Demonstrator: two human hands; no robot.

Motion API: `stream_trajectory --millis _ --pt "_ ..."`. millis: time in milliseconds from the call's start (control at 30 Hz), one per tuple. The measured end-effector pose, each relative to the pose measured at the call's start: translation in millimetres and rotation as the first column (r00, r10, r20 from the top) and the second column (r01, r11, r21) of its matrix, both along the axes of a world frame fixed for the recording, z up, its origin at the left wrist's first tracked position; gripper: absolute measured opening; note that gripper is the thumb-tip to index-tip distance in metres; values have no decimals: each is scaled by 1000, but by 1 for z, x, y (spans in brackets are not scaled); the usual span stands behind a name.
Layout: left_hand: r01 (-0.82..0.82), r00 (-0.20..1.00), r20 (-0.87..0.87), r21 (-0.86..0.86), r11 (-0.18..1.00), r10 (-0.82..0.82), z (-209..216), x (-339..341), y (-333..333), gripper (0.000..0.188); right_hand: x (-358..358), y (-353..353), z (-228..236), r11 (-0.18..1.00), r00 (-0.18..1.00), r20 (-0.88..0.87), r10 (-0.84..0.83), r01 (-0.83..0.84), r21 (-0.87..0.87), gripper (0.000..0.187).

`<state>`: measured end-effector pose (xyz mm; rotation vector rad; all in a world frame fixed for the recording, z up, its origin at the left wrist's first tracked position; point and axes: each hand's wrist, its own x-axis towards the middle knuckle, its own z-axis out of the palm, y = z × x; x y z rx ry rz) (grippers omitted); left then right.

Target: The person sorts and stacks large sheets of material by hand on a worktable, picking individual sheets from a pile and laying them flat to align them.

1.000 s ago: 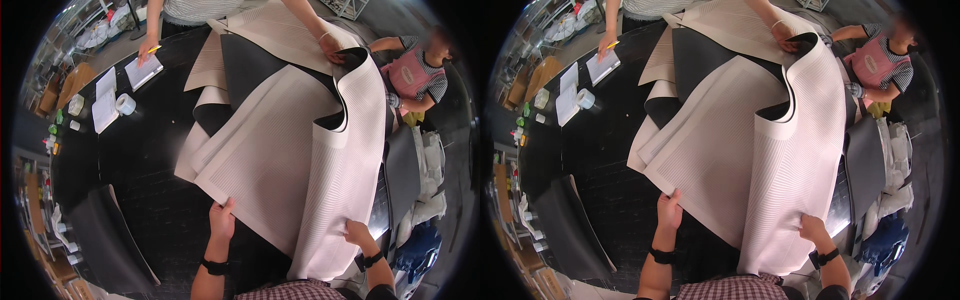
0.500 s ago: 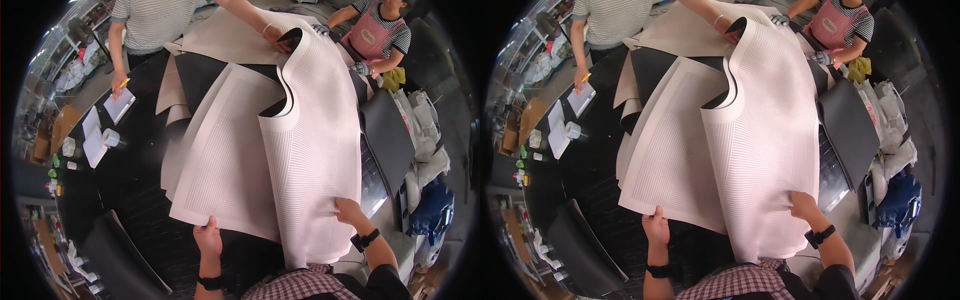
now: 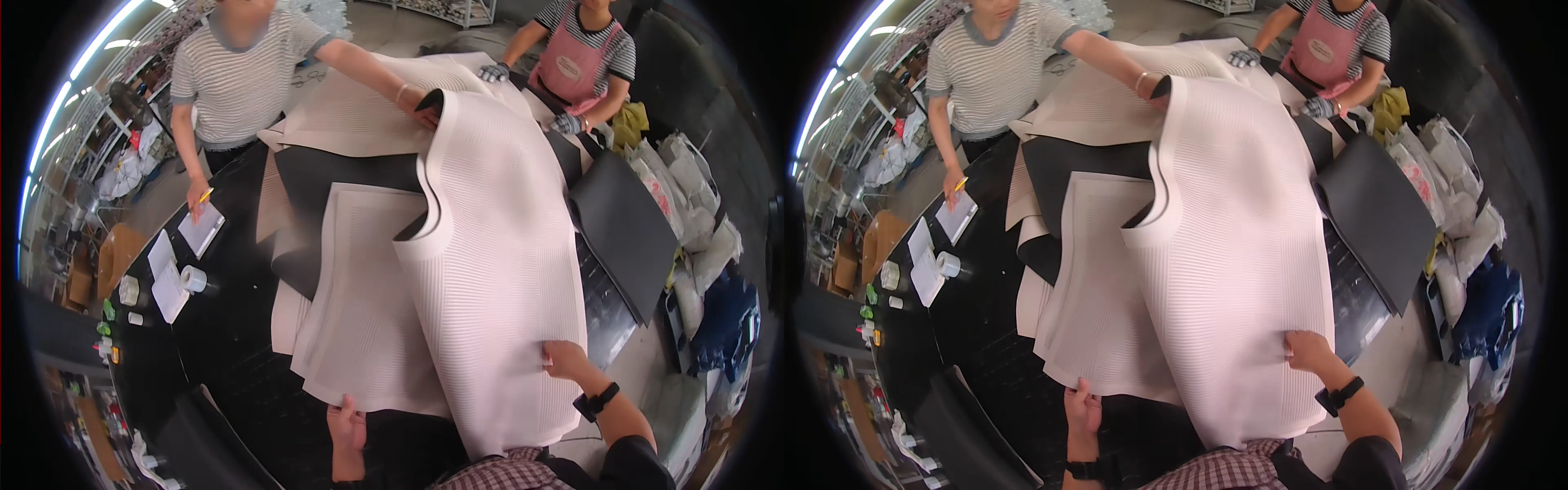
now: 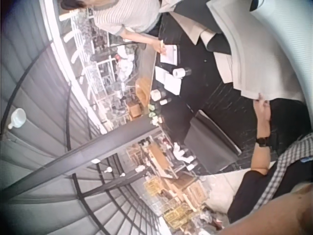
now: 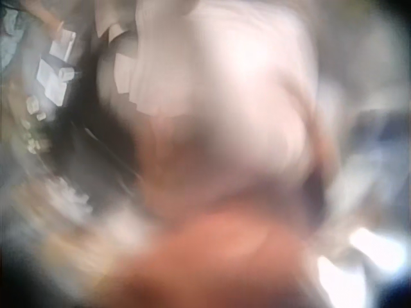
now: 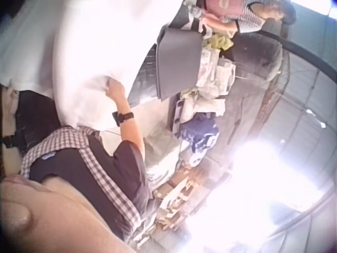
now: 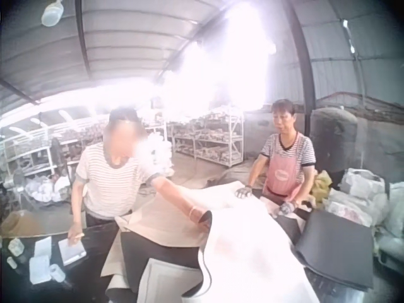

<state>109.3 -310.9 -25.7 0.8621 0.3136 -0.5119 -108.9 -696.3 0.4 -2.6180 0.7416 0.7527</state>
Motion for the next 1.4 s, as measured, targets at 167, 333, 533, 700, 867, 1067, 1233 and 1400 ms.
stream_trajectory --millis 167,333,533,700,867,1067,1233,1400 --pt "11 984 -168 -236 972 -52 -3 12 17 36 0 -4 0 997 992 115 -55 49 52 17" --pt "108 972 -174 -272 956 -159 13 28 1 41 -18 5 -3 985 919 361 -155 115 130 15" --pt "191 969 -141 -90 977 -202 6 37 -4 44 -63 36 -11 979 803 588 -101 185 -86 31" --pt "79 990 97 225 971 -103 49 18 -13 51 -128 50 -28 830 705 622 -340 536 -154 51" --pt "-116 931 364 266 957 12 81 -20 -12 50 -192 69 -66 457 298 381 -875 767 450 53" --pt "-246 887 425 109 963 178 148 -11 106 46 -197 94 -39 314 215 229 -949 632 708 31" --pt "-422 877 356 248 872 323 139 -21 188 43 -196 89 0 76 -23 87 -996 287 955 26" --pt "-392 897 323 269 880 301 34 -8 207 43 -187 79 10 -115 143 -136 -980 146 983 30"
